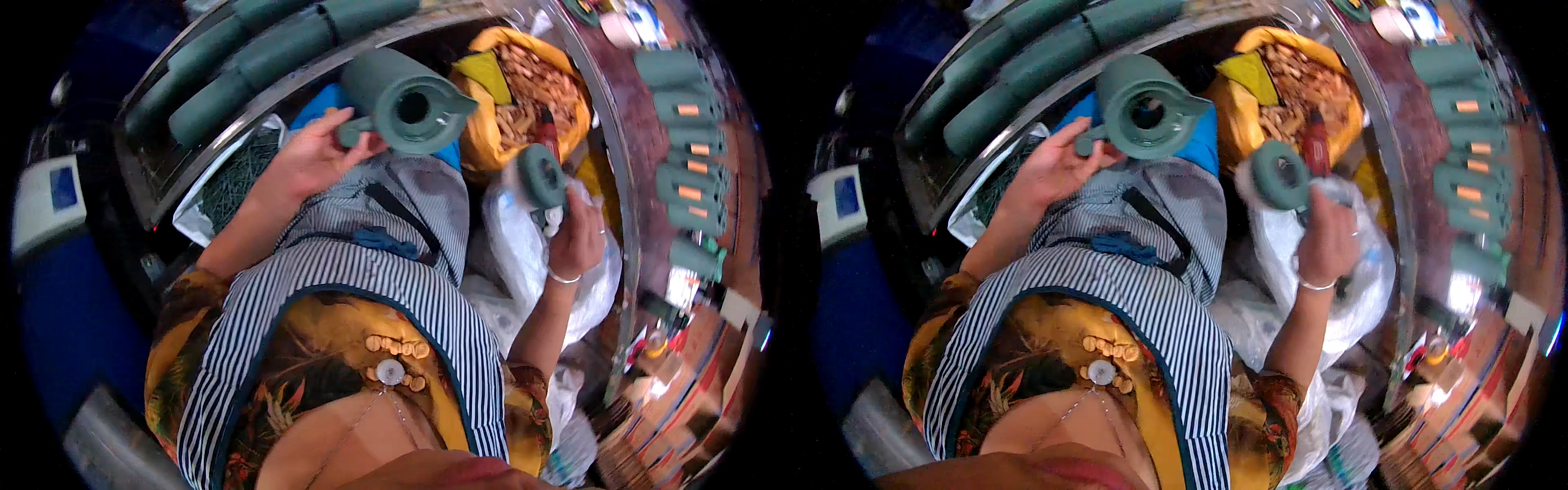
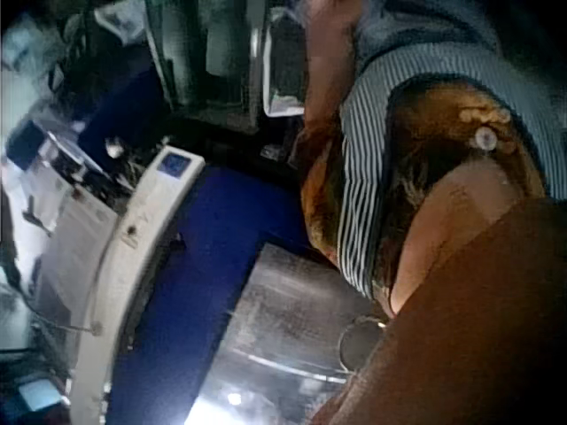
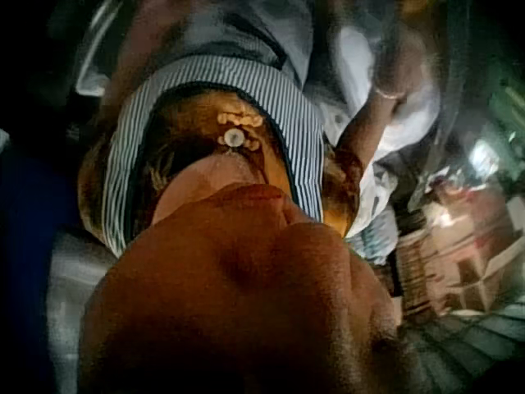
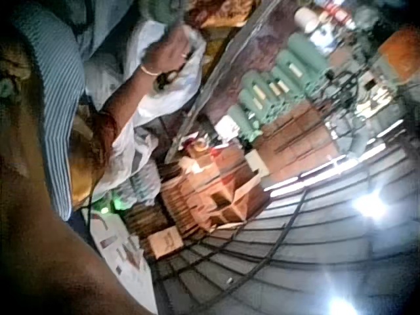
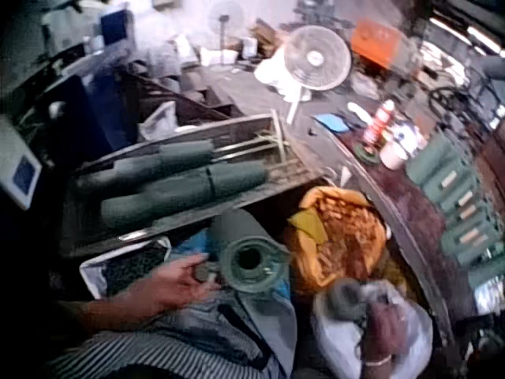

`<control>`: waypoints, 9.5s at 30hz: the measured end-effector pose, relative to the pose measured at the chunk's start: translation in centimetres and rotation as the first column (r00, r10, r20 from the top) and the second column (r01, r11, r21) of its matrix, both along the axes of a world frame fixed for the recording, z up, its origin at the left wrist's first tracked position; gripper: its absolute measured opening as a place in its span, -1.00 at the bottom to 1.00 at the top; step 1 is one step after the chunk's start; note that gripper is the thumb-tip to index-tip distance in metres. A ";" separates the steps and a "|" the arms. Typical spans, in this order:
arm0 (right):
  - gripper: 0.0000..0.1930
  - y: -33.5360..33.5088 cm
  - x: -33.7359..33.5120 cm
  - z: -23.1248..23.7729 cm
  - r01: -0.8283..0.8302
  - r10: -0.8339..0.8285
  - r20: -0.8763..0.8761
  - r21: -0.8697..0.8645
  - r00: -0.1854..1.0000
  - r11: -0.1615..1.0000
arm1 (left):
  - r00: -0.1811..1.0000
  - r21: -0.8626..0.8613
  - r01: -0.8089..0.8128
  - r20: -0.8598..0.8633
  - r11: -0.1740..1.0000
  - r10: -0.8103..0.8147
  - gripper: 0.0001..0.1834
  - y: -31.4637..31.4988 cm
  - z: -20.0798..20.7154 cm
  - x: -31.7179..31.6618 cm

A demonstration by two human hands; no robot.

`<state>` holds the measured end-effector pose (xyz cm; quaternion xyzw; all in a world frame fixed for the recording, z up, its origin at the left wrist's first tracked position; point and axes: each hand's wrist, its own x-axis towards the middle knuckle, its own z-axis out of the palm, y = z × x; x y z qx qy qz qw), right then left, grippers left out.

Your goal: The person assembles green plastic containers by inserting wooden handles, using a red power drill to secure components, wiping the exterior with a yellow cloth, and fitting internal white plastic parts.

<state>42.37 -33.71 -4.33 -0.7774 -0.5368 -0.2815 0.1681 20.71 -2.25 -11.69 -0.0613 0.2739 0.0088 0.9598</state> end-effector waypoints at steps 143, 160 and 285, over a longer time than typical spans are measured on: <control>-0.33 15.8 -8.4 1.0 0.286 0.482 -0.876 0.458 -0.016 0.842 | 0.952 1.000 0.023 -0.025 0.009 0.305 -0.74 7.9 7.1 -7.0; -0.33 14.6 -8.1 -6.9 0.334 0.531 -0.667 0.412 -0.523 0.848 | 0.985 0.131 -0.001 -0.173 -0.991 -0.024 -0.58 1.5 15.0 -6.2; -0.24 29.5 -25.3 -1.1 -0.906 0.837 -0.373 -0.299 0.400 0.300 | 0.523 0.374 -0.820 0.180 0.434 0.833 -0.37 1.4 -14.7 -30.7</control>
